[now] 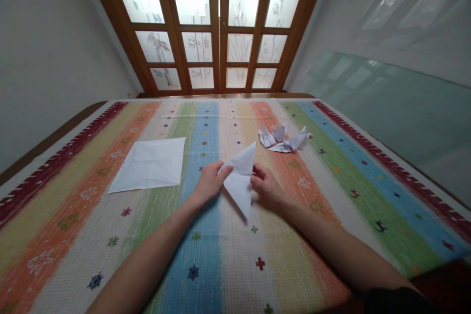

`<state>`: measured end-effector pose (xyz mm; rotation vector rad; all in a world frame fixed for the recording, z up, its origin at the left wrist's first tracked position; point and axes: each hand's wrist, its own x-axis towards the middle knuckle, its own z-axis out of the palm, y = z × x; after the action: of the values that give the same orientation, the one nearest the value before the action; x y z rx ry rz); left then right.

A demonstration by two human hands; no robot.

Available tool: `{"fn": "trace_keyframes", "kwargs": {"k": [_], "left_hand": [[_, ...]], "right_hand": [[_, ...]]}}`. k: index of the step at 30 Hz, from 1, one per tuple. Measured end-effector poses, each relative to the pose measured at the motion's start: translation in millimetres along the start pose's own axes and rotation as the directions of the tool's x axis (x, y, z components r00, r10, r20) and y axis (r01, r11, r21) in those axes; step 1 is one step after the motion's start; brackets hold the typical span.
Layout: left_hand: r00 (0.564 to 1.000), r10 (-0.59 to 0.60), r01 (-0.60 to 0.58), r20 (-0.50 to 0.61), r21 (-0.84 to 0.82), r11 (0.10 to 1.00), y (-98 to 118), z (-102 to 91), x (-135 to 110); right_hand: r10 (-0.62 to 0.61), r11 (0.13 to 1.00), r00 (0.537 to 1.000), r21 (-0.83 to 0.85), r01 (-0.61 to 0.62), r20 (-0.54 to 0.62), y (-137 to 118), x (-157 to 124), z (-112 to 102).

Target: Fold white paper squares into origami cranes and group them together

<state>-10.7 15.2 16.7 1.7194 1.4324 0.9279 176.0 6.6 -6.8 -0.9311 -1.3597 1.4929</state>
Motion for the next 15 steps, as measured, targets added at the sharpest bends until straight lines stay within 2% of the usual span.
{"fn": "trace_keyframes", "kwargs": {"k": [3, 5, 7, 9, 13, 15], "left_hand": [[0.999, 0.03, -0.024, -0.045, 0.127, 0.992, -3.7, 6.0, -0.5], [0.998, 0.033, -0.026, -0.045, 0.154, 0.988, -6.3, 6.3, 0.4], [0.997, 0.015, -0.004, -0.074, 0.141, 0.99, -9.8, 3.0, 2.9], [0.988, -0.014, 0.031, -0.156, 0.108, 0.994, -13.4, -2.9, 5.6], [0.94, -0.041, 0.06, -0.34, 0.044, 0.997, -14.7, -11.7, 5.8], [0.947, 0.009, -0.002, -0.321, 0.021, 1.0, -11.9, -7.8, 2.1]], "right_hand": [[0.021, 1.0, 0.997, 0.009, -0.02, -0.072, 0.2, 2.2, 4.4], [0.046, 0.999, 0.994, -0.008, -0.047, -0.1, 0.2, 3.7, 4.1], [0.077, 0.997, 0.991, -0.019, -0.079, -0.113, 0.1, 4.5, 2.5], [0.1, 0.994, 0.986, -0.034, -0.105, -0.132, 0.0, 4.7, 0.2], [0.045, 0.993, 0.967, -0.094, -0.071, -0.251, -0.3, 5.6, -3.4], [-0.005, 0.991, 0.95, -0.128, -0.037, -0.311, -0.5, 6.3, -2.2]]}}
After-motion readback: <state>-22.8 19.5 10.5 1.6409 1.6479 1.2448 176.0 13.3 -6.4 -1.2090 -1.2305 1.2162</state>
